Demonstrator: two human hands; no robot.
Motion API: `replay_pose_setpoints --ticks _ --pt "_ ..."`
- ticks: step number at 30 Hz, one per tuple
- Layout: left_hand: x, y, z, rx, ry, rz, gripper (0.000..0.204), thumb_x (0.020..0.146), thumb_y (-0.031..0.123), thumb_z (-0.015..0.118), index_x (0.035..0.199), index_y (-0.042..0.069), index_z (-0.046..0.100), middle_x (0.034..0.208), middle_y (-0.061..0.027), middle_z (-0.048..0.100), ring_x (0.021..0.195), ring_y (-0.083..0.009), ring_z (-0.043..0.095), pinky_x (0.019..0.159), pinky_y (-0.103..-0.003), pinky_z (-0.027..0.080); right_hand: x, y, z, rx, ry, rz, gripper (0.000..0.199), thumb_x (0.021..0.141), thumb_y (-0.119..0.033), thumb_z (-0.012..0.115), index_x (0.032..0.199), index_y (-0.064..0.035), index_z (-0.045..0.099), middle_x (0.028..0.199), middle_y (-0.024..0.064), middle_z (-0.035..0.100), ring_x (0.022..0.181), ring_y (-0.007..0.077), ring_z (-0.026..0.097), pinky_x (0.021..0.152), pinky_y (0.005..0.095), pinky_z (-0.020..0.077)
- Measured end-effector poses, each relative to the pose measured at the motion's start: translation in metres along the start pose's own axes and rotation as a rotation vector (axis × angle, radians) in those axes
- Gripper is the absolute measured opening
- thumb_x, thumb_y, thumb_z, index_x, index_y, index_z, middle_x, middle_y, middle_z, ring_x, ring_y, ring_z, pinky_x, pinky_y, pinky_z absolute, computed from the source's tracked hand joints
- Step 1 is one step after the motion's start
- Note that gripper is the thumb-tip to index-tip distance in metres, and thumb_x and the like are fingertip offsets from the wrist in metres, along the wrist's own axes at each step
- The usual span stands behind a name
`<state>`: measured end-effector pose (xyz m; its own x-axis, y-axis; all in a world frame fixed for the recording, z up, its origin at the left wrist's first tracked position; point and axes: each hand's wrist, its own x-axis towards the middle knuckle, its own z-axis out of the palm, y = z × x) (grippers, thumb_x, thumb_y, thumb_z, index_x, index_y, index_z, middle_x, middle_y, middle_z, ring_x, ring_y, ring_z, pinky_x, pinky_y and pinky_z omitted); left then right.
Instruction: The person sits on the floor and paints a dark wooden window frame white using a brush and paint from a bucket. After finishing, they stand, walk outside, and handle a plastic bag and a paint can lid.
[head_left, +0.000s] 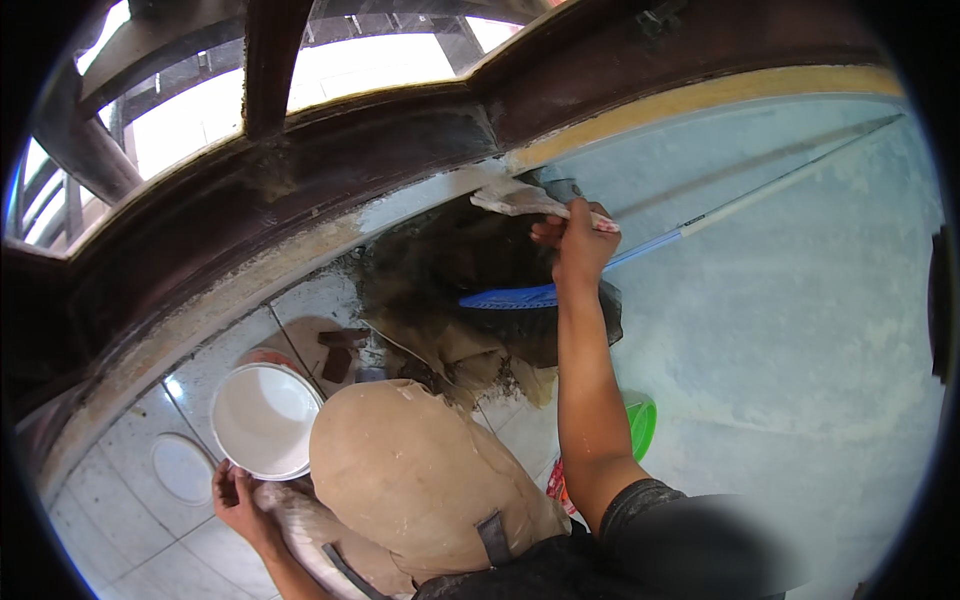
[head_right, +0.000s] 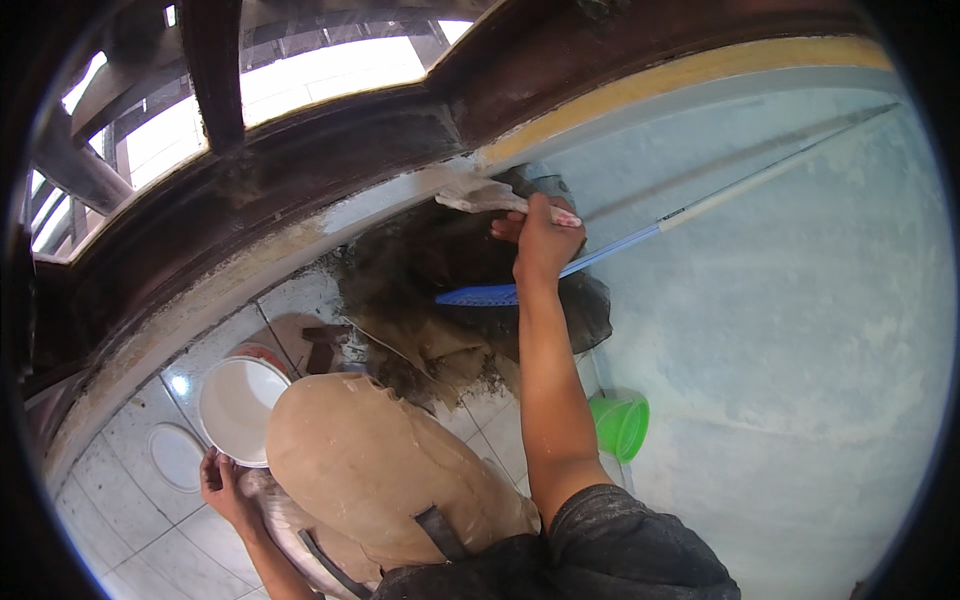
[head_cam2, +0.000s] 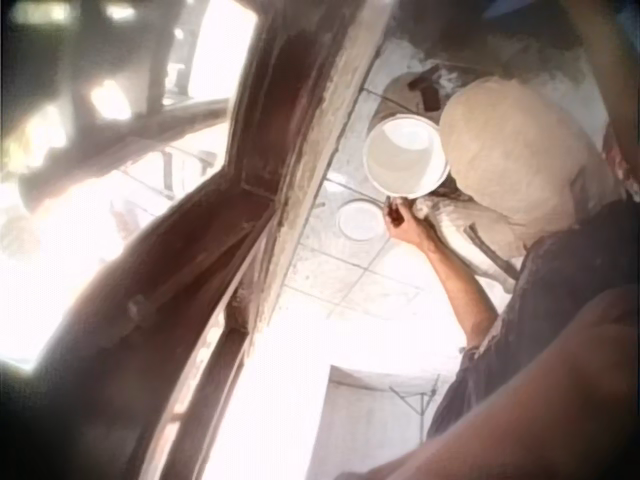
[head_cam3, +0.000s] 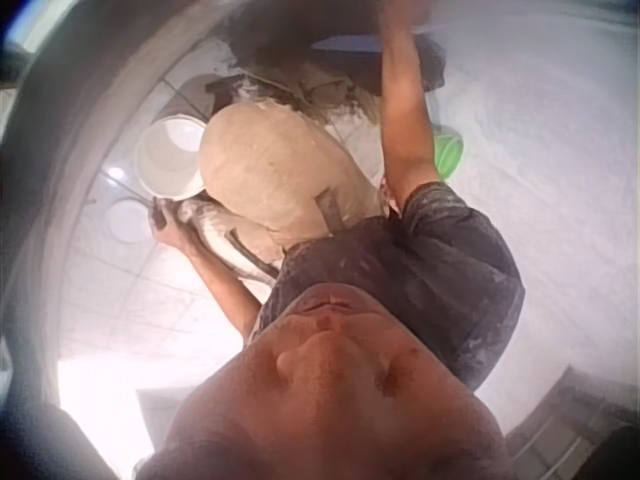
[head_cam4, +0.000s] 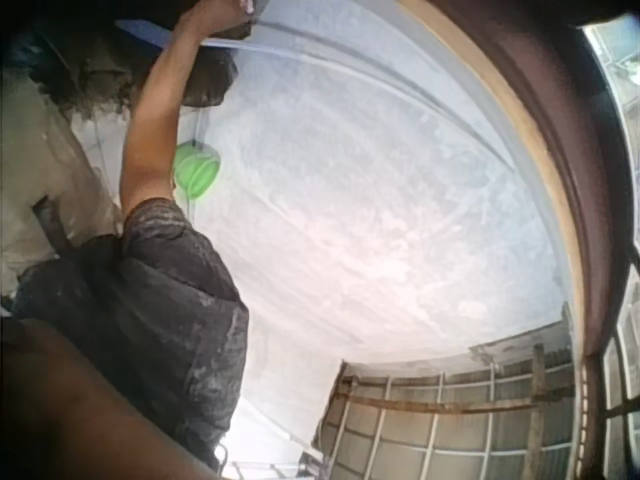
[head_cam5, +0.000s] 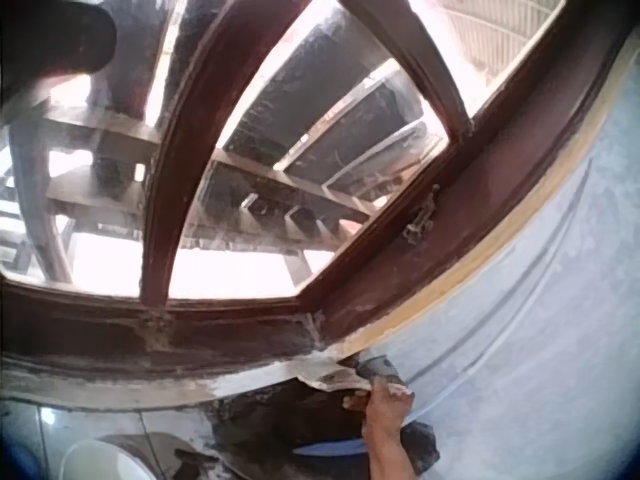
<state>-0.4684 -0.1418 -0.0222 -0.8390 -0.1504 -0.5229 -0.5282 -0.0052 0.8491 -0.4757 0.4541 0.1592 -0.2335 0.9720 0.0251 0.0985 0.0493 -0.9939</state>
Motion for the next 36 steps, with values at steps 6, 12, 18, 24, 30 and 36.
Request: replay_pose_setpoints --ticks 6,12,18,24,30,36 --pt "0.002 -0.001 0.006 0.0 -0.005 0.008 0.035 0.11 0.012 0.075 0.138 -0.008 0.067 0.117 -0.0103 0.071 0.102 -0.0162 0.071 0.087 -0.032 0.065 0.007 0.009 0.009 0.104 -0.005 -0.031 0.015 0.102 -0.007 0.067 0.098 0.0074 0.064 0.077 0.0181 0.071 0.056 0.0305 0.076 0.051 0.0438 0.0681" --pt "0.003 -0.002 0.003 -0.01 -0.015 0.008 0.035 0.11 0.012 0.075 0.137 -0.008 0.067 0.117 -0.011 0.072 0.1 -0.0161 0.071 0.084 -0.031 0.065 0.002 0.004 0.01 0.139 -0.02 -0.031 0.016 0.102 -0.01 0.067 0.098 0.0055 0.064 0.079 0.0168 0.07 0.06 0.0313 0.076 0.056 0.0454 0.0694" --pt "0.005 -0.007 -0.001 -0.022 -0.012 0.012 0.033 0.109 0.01 0.076 0.136 -0.007 0.067 0.116 -0.0099 0.072 0.099 -0.0154 0.071 0.083 -0.031 0.065 0.002 0.001 0.011 0.021 -0.004 -0.03 0.016 0.102 -0.01 0.066 0.098 0.0053 0.064 0.08 0.017 0.07 0.059 0.032 0.076 0.056 0.0458 0.0696" --pt "0.003 0.0 0.003 -0.024 -0.012 -0.001 0.033 0.109 0.009 0.076 0.136 -0.007 0.068 0.114 -0.0085 0.071 0.1 -0.0147 0.07 0.086 -0.03 0.064 -0.004 0.006 0.02 0.062 0.04 -0.008 0.016 0.104 -0.008 0.064 0.097 0.0057 0.06 0.077 0.0175 0.069 0.056 0.0324 0.075 0.053 0.0444 0.0689" --pt "0.001 0.002 0.004 -0.026 -0.007 0.003 0.033 0.109 0.011 0.077 0.136 -0.007 0.068 0.113 -0.0079 0.071 0.099 -0.0142 0.069 0.085 -0.03 0.063 -0.028 0.015 0.035 0.088 -0.036 0.019 0.014 0.104 -0.009 0.064 0.103 0.0053 0.062 0.081 0.0173 0.07 0.058 0.0325 0.076 0.055 0.0438 0.0692" --pt "0.003 0.001 0.003 -0.007 -0.016 -0.001 0.033 0.109 0.011 0.076 0.137 -0.007 0.068 0.113 -0.008 0.071 0.099 -0.0141 0.069 0.085 -0.03 0.063 -0.022 0.012 0.036 0.123 0.038 -0.024 0.015 0.104 -0.009 0.064 0.099 0.0047 0.062 0.08 0.0156 0.07 0.058 0.0316 0.076 0.055 0.0436 0.0691"
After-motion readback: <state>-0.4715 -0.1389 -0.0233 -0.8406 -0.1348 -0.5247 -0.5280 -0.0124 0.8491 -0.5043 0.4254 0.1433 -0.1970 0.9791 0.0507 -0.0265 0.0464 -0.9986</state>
